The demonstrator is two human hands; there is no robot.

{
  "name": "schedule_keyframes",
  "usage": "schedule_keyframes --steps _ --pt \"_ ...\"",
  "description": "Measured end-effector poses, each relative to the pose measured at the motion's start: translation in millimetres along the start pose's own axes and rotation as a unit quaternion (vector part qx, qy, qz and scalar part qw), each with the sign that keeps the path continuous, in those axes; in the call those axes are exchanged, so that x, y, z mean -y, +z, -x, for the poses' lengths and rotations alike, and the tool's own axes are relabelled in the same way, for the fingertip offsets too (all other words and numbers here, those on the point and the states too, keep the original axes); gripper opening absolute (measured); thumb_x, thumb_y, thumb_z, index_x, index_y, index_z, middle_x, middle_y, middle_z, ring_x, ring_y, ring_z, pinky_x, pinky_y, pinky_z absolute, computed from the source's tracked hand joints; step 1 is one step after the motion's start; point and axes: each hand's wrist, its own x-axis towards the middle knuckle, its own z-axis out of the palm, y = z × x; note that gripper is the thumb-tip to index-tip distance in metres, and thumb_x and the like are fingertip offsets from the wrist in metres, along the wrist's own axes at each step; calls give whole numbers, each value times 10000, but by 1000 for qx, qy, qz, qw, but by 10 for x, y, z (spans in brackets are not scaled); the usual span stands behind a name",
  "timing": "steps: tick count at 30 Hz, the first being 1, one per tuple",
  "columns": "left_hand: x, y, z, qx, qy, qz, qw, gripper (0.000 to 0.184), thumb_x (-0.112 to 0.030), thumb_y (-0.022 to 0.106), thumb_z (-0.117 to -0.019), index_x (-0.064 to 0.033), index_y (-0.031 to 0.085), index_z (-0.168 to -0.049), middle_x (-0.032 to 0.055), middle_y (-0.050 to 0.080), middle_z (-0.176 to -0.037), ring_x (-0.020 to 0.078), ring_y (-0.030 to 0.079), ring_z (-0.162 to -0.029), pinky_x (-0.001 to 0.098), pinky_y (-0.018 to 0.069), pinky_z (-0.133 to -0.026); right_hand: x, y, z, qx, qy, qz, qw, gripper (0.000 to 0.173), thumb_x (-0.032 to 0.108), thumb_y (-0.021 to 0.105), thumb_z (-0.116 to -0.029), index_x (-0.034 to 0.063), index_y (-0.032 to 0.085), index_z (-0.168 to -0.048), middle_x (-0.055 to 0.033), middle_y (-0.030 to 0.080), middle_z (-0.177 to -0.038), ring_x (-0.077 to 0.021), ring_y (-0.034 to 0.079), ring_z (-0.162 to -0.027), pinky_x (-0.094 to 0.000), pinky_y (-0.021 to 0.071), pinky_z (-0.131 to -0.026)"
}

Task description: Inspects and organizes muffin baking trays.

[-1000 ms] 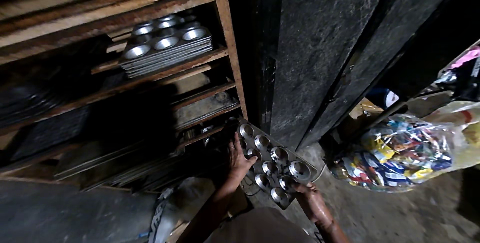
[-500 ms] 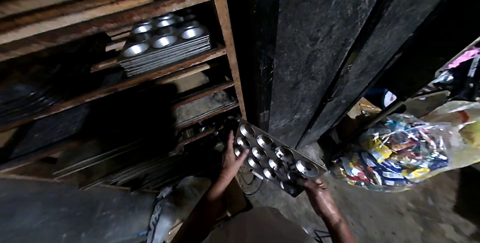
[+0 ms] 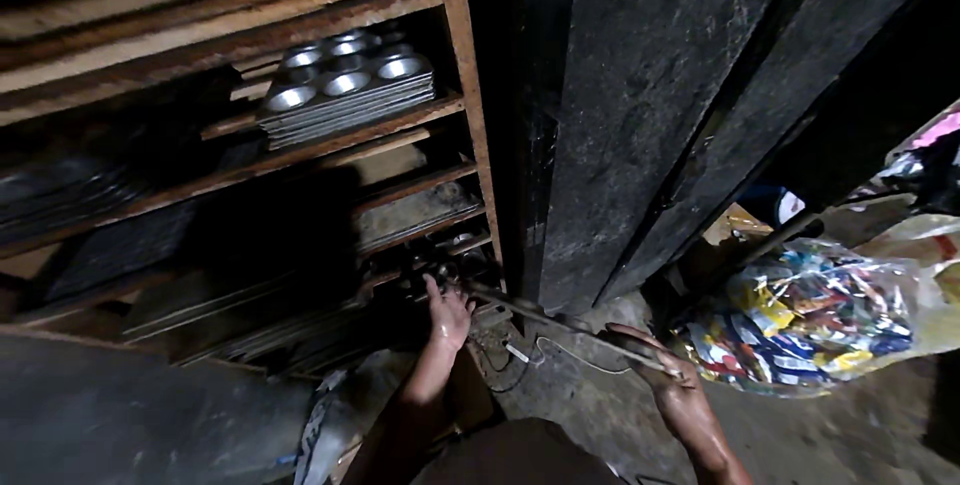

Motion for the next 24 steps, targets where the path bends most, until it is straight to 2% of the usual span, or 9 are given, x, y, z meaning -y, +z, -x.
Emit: schedule_keyframes --steps 3,5,8,11,15,19,21,22,24 --pt "-63 -38 -24 -31 31 -53 998 815 -680 45 -1021 -166 301 -1601 93 326 -1640 272 355 -1462 539 333 -1098 114 110 55 -131 95 -78 984 324 -71 544 -836 105 766 -991 44 773 -1038 -52 708 -987 -255 580 -915" --pt "-42 35 102 10 71 -108 992 797 -647 30 -1032 -152 189 -1637 97 208 -1691 243 257 -1528 498 277 -1192 166 203 104 -167 139 -121 969 332 -103 553 -814 148 743 -919 83 767 -893 -4 705 -848 -222 595 -819" --pt "-110 94 238 86 106 -160 978 829 -659 -21 -1009 -154 111 -1654 91 74 -1721 246 118 -1575 528 161 -1247 131 240 127 -193 177 -194 945 305 -98 538 -816 122 724 -917 37 765 -887 -48 716 -832 -262 607 -804" --pt "-253 69 285 80 143 -130 978 861 -666 -2 -1003 -115 231 -1623 114 261 -1671 264 298 -1510 506 308 -1170 67 188 106 -239 245 -286 895 230 -69 470 -871 52 618 -998 -54 740 -901 -144 721 -816 -355 625 -748" --pt "-201 23 487 116 100 -106 983 917 -673 -53 -984 -59 238 -1600 148 377 -1603 238 443 -1416 431 405 -1102 34 267 100 -239 314 -444 804 209 15 407 -968 43 590 -1066 -122 734 -930 -199 739 -816 -367 636 -703" --pt "107 92 786 244 69 -114 961 1132 -857 240 -884 0 96 -1609 167 412 -1558 218 477 -1378 418 428 -1113 48 377 110 -207 330 -482 785 212 7 461 -930 38 616 -1072 -146 741 -959 -224 746 -841 -383 638 -727" --pt "156 162 870 260 94 -73 958 901 -699 252 -1002 -16 159 -1582 123 482 -1523 190 510 -1376 408 457 -1136 51 415 137 -183 337 -481 788 213 6 483 -931 32 620 -1094 -161 741 -978 -236 748 -850 -390 639 -726" --pt "140 204 909 230 103 -74 965 711 -540 176 -1079 -22 236 -1562 116 522 -1488 180 537 -1349 399 475 -1118 41 427 154 -170 340 -481 790 214 7 495 -932 30 617 -1107 -168 739 -993 -244 747 -861 -397 639 -732" --pt "82 268 942 137 110 -89 980 537 -345 207 -1130 -23 383 -1522 126 548 -1462 173 548 -1331 380 468 -1117 34 442 174 -147 356 -469 795 214 1 518 -927 21 621 -1113 -175 739 -996 -245 748 -851 -390 640 -731"
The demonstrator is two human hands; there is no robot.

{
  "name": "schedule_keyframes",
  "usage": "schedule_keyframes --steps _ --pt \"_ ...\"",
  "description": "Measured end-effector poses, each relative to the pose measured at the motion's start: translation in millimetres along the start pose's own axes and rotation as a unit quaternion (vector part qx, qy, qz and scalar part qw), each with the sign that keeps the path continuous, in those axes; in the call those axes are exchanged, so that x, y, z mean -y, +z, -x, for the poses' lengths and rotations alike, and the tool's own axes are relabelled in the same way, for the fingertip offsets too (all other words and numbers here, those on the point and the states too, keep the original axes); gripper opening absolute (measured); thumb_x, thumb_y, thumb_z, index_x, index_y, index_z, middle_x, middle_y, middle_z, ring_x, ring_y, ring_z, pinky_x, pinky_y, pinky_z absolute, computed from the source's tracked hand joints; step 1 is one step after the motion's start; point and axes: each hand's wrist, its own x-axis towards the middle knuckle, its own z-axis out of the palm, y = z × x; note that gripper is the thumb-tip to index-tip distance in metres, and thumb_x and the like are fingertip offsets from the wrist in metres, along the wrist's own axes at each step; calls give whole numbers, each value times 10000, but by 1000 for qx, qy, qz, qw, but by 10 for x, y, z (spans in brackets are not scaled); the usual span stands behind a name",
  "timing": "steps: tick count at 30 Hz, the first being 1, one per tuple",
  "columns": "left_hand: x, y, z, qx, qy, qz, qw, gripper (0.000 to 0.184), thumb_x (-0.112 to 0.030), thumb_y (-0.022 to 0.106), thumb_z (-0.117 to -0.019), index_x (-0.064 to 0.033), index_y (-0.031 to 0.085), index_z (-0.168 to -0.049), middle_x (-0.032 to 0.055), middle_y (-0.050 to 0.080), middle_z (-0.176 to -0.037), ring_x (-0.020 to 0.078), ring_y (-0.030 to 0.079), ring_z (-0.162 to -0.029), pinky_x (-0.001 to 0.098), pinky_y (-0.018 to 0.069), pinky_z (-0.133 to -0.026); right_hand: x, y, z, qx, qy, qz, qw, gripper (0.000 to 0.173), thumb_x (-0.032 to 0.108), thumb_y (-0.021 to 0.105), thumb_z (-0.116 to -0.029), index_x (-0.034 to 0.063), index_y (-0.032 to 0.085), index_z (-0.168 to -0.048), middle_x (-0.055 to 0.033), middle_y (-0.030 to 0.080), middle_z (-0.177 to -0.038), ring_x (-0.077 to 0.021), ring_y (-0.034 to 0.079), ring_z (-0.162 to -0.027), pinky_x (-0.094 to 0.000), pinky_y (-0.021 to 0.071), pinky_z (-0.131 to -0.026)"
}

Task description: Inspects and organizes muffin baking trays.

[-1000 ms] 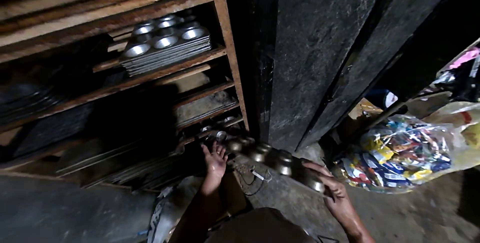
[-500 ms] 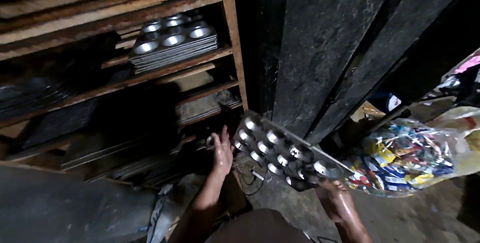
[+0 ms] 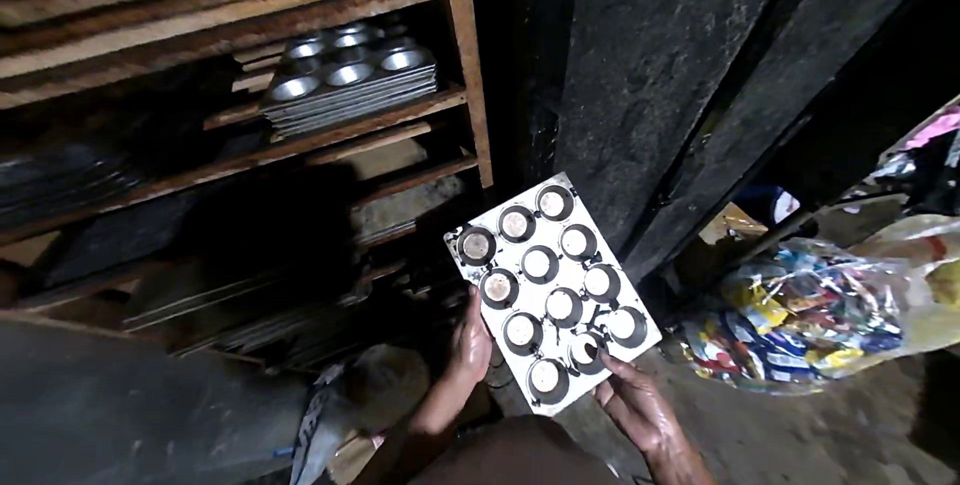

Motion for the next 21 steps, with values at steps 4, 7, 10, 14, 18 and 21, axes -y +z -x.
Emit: schedule_keyframes --steps 4,7,10,14,18,21 --pt "-85 -17 -34 -76 37 -88 993 498 -283 307 -1125 8 390 -1521 151 449 -1538 134 458 -1396 317 384 -1169 38 53 67 -95 5 225 970 221 64 538 -1023 -4 580 -1230 -164 725 -1027 -244 731 -846 -403 631 -723" --pt "-238 -25 -37 -90 62 -152 982 509 -273 317 -1123 39 377 -1520 181 414 -1557 118 429 -1412 280 349 -1176 147 -94 52 -135 -168 470 856 660 179 690 -944 2 391 -1506 -197 538 -1420 -273 615 -1170 -439 551 -922" --pt "-351 -52 -38 -76 72 -207 973 497 -257 334 -1118 73 423 -1479 201 452 -1519 104 457 -1379 256 361 -1156 379 -47 -11 -112 -388 615 677 627 278 677 -920 -110 501 -1381 -333 537 -1373 -438 555 -1253 -551 482 -1031" --pt "-372 34 3 -26 59 -260 964 486 -257 351 -1114 86 474 -1437 201 508 -1468 107 486 -1345 261 373 -1140 341 640 24 -6 -464 652 599 266 223 645 -948 -29 729 -964 -179 714 -983 -340 676 -991 -539 527 -910" --pt "-290 81 55 20 78 -301 950 482 -271 351 -1107 90 538 -1366 188 590 -1357 99 544 -1270 270 414 -1104 76 1082 -165 84 -449 627 631 270 283 682 -935 20 708 -879 -113 693 -892 -247 662 -914 -452 526 -863" --pt "-259 92 112 41 116 -327 937 436 -251 365 -1100 79 606 -1253 120 656 -1170 35 590 -1123 224 458 -1018 -24 1177 -314 85 -388 610 686 308 332 718 -914 27 681 -896 -94 655 -909 -182 633 -858 -366 533 -797"
